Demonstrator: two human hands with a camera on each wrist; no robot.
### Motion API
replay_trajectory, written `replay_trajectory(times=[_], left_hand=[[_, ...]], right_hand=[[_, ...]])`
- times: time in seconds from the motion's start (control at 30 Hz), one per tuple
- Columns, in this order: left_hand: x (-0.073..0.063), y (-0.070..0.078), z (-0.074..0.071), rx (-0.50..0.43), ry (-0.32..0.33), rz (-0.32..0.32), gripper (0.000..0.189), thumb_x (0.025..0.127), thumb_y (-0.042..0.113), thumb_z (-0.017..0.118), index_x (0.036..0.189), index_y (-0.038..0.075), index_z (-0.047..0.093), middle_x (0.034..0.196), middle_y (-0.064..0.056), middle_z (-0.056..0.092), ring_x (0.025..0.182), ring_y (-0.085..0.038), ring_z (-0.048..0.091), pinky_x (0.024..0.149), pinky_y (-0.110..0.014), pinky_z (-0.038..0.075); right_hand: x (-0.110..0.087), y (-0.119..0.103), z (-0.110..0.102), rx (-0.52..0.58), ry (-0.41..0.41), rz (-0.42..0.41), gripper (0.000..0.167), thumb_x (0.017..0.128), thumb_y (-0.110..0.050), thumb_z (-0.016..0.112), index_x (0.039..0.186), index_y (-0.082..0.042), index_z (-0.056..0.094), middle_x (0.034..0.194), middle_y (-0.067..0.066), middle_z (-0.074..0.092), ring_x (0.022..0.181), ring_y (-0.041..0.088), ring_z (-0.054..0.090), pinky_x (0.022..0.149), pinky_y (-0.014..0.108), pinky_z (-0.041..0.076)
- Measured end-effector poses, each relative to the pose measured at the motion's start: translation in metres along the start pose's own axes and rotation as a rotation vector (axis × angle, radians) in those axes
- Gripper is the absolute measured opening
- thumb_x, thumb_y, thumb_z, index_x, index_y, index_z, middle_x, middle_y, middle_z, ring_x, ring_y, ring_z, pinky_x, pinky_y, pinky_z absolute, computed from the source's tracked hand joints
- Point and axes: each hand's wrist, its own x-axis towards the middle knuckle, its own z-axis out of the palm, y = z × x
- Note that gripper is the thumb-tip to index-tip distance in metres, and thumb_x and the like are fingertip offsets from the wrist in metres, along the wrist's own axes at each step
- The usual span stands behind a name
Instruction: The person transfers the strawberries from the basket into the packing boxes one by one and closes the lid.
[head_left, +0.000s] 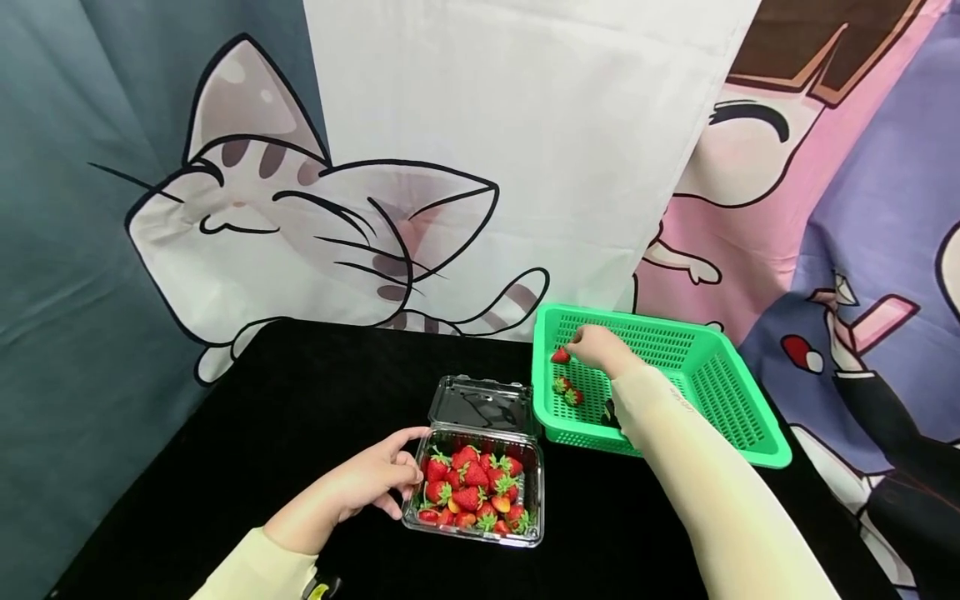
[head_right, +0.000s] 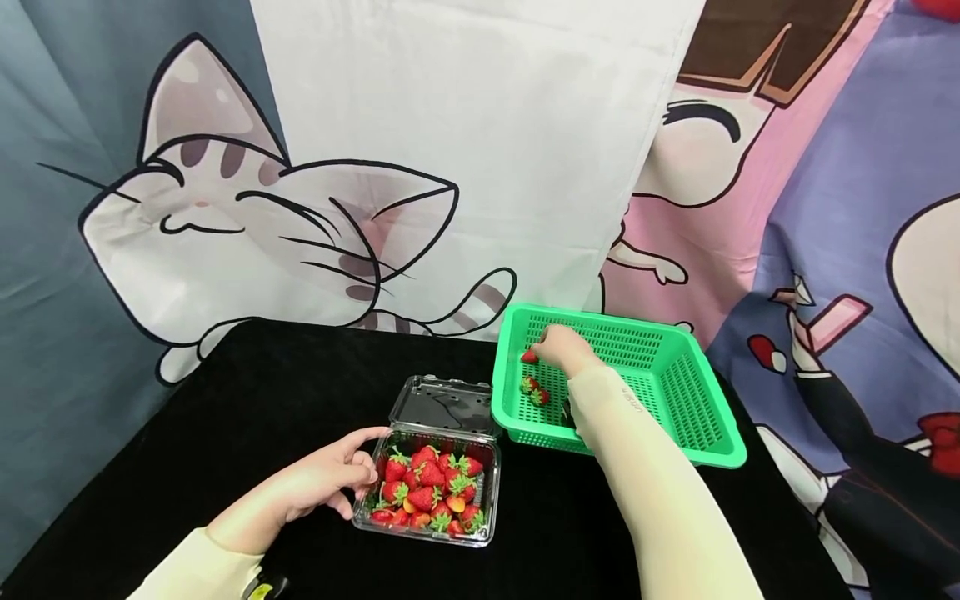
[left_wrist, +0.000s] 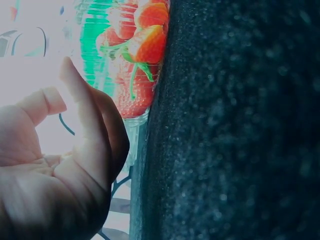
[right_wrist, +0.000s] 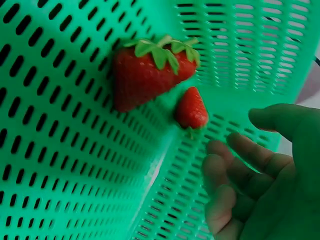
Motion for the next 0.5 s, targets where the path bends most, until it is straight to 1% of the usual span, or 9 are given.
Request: replay_trajectory(times=[0.03,0.07,0.1,0.13,0.23,0.3,0.4,0.5], left_hand=[[-0.001,0.0,0.0,0.0,0.003,0.0,0.076,0.086,0.007,0.061,0.154,0.011,0.027,0.086,-0.009,0.06,0.069,-0.016,0.056,0.048,-0.028,0.053],[-0.001,0.0,0.0,-0.002,0.005,-0.001,0.076,0.086,0.007,0.061,0.154,0.011,0.027,0.086,-0.009,0.06,0.068,-0.016,0.055,0.048,-0.027,0.053],[-0.002,0.0,0.0,-0.003,0.008,-0.001,0.076,0.086,0.007,0.061,0.154,0.011,0.027,0.086,-0.009,0.06,0.068,-0.016,0.055,0.048,-0.027,0.053],[-0.002,0.0,0.0,-0.006,0.009,-0.002,0.076,0.086,0.007,0.061,0.154,0.011,0.027,0.086,-0.01,0.06,0.068,-0.016,0.055,0.048,-0.027,0.053],[-0.001,-0.001,0.0,-0.013,0.012,-0.007,0.076,0.086,0.007,0.062,0.154,0.012,0.028,0.087,-0.01,0.06,0.068,-0.016,0.056,0.047,-0.027,0.053],[0.0,-0.001,0.001,-0.017,0.014,-0.01,0.075,0.086,0.007,0.062,0.153,0.013,0.029,0.087,-0.01,0.06,0.067,-0.016,0.056,0.047,-0.027,0.053],[0.001,-0.001,0.001,-0.01,0.014,-0.007,0.074,0.086,0.007,0.062,0.153,0.013,0.03,0.086,-0.009,0.059,0.067,-0.016,0.056,0.046,-0.027,0.053],[0.001,-0.002,0.001,0.0,0.017,0.003,0.072,0.087,0.007,0.061,0.152,0.013,0.031,0.085,-0.009,0.059,0.066,-0.015,0.056,0.046,-0.028,0.053]], right_hand=[[0.001,-0.004,0.001,-0.013,-0.017,0.004,0.032,0.101,-0.029,0.051,0.113,-0.001,0.061,0.1,0.018,0.063,0.086,0.03,0.06,0.077,0.045,0.05],[0.002,-0.006,0.003,-0.033,-0.029,0.004,0.039,0.101,-0.029,0.052,0.126,0.0,0.057,0.118,0.022,0.061,0.103,0.036,0.06,0.086,0.049,0.049],[0.004,-0.008,0.004,-0.044,-0.041,0.003,0.045,0.101,-0.029,0.051,0.136,-0.001,0.052,0.133,0.024,0.055,0.118,0.04,0.054,0.095,0.053,0.046],[0.005,-0.01,0.005,-0.05,-0.054,0.0,0.049,0.101,-0.028,0.052,0.142,-0.002,0.048,0.142,0.024,0.049,0.128,0.042,0.048,0.102,0.056,0.043],[0.01,-0.011,0.009,-0.083,-0.09,-0.007,0.052,0.101,-0.026,0.053,0.148,-0.005,0.043,0.149,0.023,0.042,0.135,0.043,0.04,0.108,0.058,0.037],[0.013,-0.009,0.011,-0.126,-0.113,-0.02,0.052,0.101,-0.024,0.053,0.149,-0.006,0.041,0.15,0.024,0.04,0.135,0.043,0.04,0.107,0.058,0.037],[0.016,-0.006,0.014,-0.173,-0.153,-0.037,0.051,0.101,-0.021,0.053,0.149,-0.008,0.042,0.149,0.024,0.042,0.131,0.041,0.045,0.103,0.054,0.041],[0.019,-0.006,0.016,-0.191,-0.161,-0.067,0.047,0.1,-0.019,0.054,0.145,-0.008,0.047,0.143,0.023,0.048,0.126,0.039,0.05,0.098,0.052,0.044]])
